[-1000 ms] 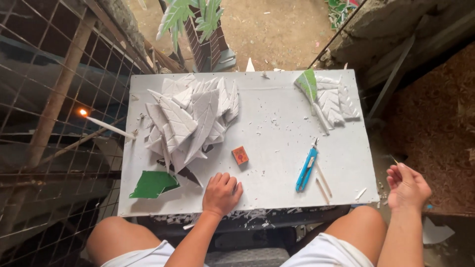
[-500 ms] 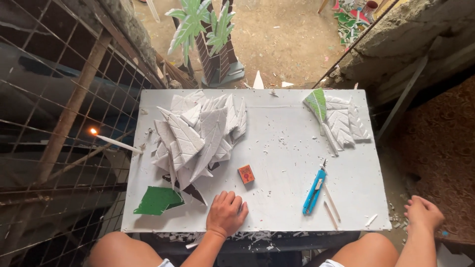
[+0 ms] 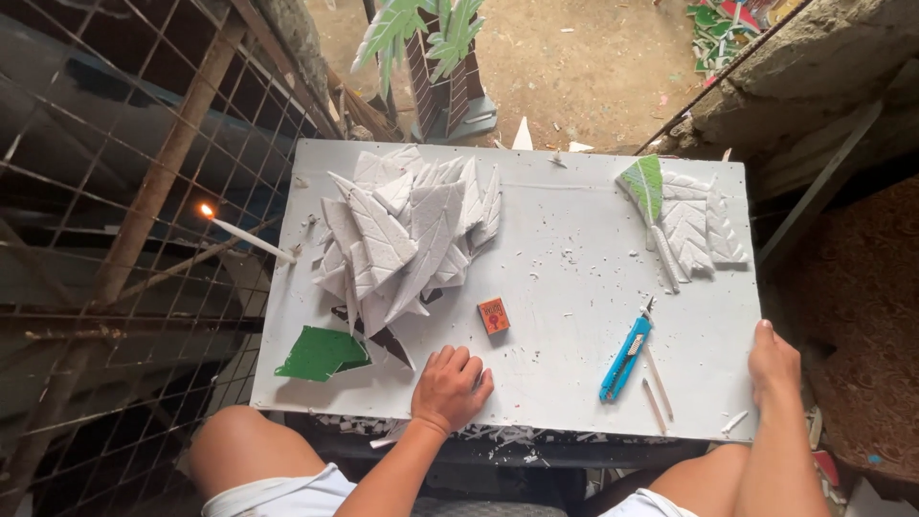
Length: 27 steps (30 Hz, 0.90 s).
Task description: Lighting a candle and using a utility knife to cut and shape styrofoam pieces for a craft project.
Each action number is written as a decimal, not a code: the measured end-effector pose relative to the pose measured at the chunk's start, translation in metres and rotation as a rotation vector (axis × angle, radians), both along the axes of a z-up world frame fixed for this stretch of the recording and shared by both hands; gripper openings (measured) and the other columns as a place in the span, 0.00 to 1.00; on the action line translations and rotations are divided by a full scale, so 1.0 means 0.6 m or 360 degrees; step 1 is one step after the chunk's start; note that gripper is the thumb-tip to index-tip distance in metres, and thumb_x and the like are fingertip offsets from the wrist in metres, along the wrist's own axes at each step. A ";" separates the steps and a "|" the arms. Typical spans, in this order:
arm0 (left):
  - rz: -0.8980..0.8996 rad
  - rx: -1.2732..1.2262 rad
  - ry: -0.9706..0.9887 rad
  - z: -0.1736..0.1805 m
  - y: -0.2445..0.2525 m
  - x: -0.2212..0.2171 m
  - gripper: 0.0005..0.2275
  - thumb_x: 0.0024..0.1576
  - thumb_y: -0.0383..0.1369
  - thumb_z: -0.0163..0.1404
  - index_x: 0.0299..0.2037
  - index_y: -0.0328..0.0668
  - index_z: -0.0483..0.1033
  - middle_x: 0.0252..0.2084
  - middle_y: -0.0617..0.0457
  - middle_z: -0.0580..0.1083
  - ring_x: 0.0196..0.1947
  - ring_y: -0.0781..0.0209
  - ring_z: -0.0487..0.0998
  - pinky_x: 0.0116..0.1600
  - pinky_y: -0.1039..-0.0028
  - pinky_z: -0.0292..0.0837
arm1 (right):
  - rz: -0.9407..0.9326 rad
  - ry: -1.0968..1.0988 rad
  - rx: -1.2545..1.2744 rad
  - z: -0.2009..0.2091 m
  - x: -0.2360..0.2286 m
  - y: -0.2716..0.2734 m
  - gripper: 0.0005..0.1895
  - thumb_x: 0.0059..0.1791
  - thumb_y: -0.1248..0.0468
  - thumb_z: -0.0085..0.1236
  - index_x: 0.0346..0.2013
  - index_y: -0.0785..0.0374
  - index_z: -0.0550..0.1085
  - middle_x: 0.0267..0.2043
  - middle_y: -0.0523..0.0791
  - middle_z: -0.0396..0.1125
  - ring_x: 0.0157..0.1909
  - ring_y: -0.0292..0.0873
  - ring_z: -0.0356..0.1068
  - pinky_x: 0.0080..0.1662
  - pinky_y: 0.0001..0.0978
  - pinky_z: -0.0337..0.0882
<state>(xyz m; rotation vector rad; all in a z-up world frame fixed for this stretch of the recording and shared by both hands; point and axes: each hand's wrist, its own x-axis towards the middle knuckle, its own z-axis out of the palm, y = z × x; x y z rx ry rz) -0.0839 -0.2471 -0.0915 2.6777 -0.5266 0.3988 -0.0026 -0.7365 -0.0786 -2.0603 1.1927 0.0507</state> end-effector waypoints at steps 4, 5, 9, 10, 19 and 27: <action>0.0028 -0.0025 -0.0027 -0.010 -0.001 -0.006 0.12 0.57 0.37 0.54 0.24 0.45 0.66 0.26 0.54 0.63 0.28 0.54 0.62 0.34 0.65 0.60 | 0.0053 0.0001 -0.0107 -0.007 -0.006 0.007 0.31 0.61 0.42 0.38 0.60 0.65 0.74 0.60 0.56 0.68 0.58 0.63 0.64 0.57 0.51 0.62; 0.0030 -0.0045 -0.0025 -0.013 -0.001 -0.007 0.12 0.57 0.37 0.54 0.24 0.45 0.67 0.26 0.54 0.63 0.29 0.54 0.63 0.34 0.65 0.60 | 0.0045 -0.0031 -0.0117 -0.011 -0.005 0.006 0.30 0.61 0.43 0.40 0.60 0.65 0.74 0.60 0.56 0.68 0.58 0.63 0.65 0.57 0.51 0.62; 0.0036 -0.0026 -0.0019 -0.013 -0.003 -0.013 0.12 0.57 0.37 0.55 0.25 0.46 0.66 0.26 0.54 0.63 0.29 0.54 0.63 0.34 0.65 0.59 | -0.0006 -0.0052 -0.0118 0.010 -0.006 0.025 0.28 0.62 0.44 0.41 0.59 0.64 0.74 0.61 0.55 0.67 0.59 0.62 0.65 0.59 0.49 0.62; 0.0039 -0.0023 -0.0021 -0.012 -0.003 -0.010 0.12 0.57 0.37 0.55 0.25 0.46 0.66 0.26 0.54 0.63 0.29 0.54 0.63 0.34 0.65 0.59 | -0.0003 -0.0054 -0.0115 0.008 -0.003 0.022 0.28 0.62 0.44 0.41 0.59 0.64 0.74 0.61 0.55 0.67 0.59 0.62 0.65 0.59 0.49 0.62; 0.0028 -0.0037 0.0021 -0.006 -0.005 -0.009 0.13 0.56 0.37 0.55 0.23 0.44 0.65 0.25 0.54 0.62 0.28 0.54 0.61 0.34 0.64 0.58 | 0.0010 -0.0005 -0.0108 -0.016 -0.006 -0.007 0.29 0.61 0.42 0.42 0.61 0.61 0.74 0.59 0.53 0.69 0.57 0.60 0.66 0.57 0.50 0.63; 0.0002 0.0012 0.0021 -0.001 -0.002 -0.003 0.11 0.56 0.38 0.53 0.25 0.44 0.67 0.27 0.53 0.64 0.28 0.53 0.62 0.34 0.64 0.58 | 0.0850 -0.1360 -0.1345 0.023 0.050 0.104 0.20 0.54 0.75 0.60 0.61 0.76 0.77 0.51 0.63 0.67 0.53 0.63 0.63 0.51 0.54 0.66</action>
